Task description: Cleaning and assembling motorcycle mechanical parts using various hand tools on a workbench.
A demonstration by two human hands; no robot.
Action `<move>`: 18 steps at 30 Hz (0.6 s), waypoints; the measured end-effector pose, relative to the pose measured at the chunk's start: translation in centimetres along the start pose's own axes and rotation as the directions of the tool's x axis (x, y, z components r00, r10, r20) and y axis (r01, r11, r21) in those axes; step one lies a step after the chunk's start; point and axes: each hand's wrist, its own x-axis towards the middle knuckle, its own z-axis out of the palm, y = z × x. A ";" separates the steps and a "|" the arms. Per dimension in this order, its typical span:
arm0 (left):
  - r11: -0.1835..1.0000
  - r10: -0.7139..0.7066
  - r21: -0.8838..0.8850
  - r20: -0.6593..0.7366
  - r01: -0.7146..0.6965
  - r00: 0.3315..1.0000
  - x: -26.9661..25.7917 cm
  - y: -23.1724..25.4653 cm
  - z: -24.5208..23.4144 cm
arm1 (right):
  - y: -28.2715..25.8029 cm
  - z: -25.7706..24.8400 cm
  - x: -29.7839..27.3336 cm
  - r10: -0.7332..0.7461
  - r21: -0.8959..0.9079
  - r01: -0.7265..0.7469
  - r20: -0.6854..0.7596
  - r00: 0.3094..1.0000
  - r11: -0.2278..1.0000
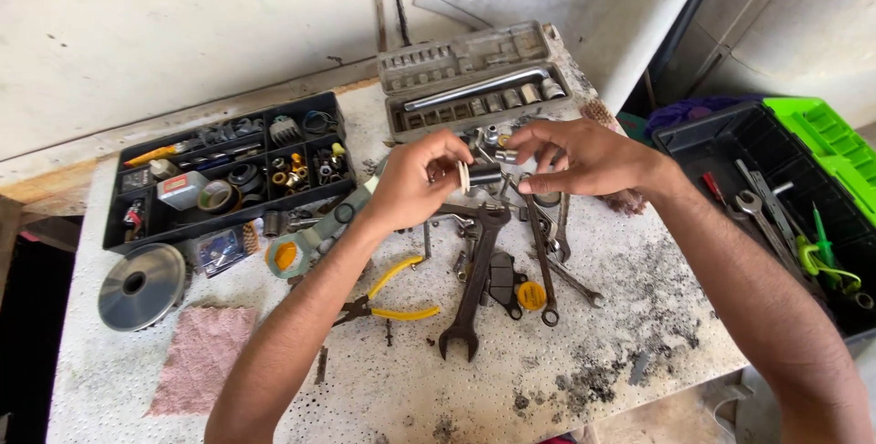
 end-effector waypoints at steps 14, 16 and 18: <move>0.885 0.008 -0.458 -0.158 -0.080 0.987 -2.5 0.8 -4.6 | -8.1 5.4 4.1 -0.422 0.001 0.480 -0.475 0.772 0.877; 0.875 0.011 -0.477 -0.158 -0.086 0.987 -3.0 0.7 -5.2 | -9.0 5.7 4.2 -0.471 -0.059 0.511 -0.489 0.734 0.858; 0.843 -0.015 -0.533 -0.148 -0.067 0.989 -3.5 0.4 -5.7 | -9.7 6.1 4.2 -0.563 -0.140 0.573 -0.477 0.675 0.807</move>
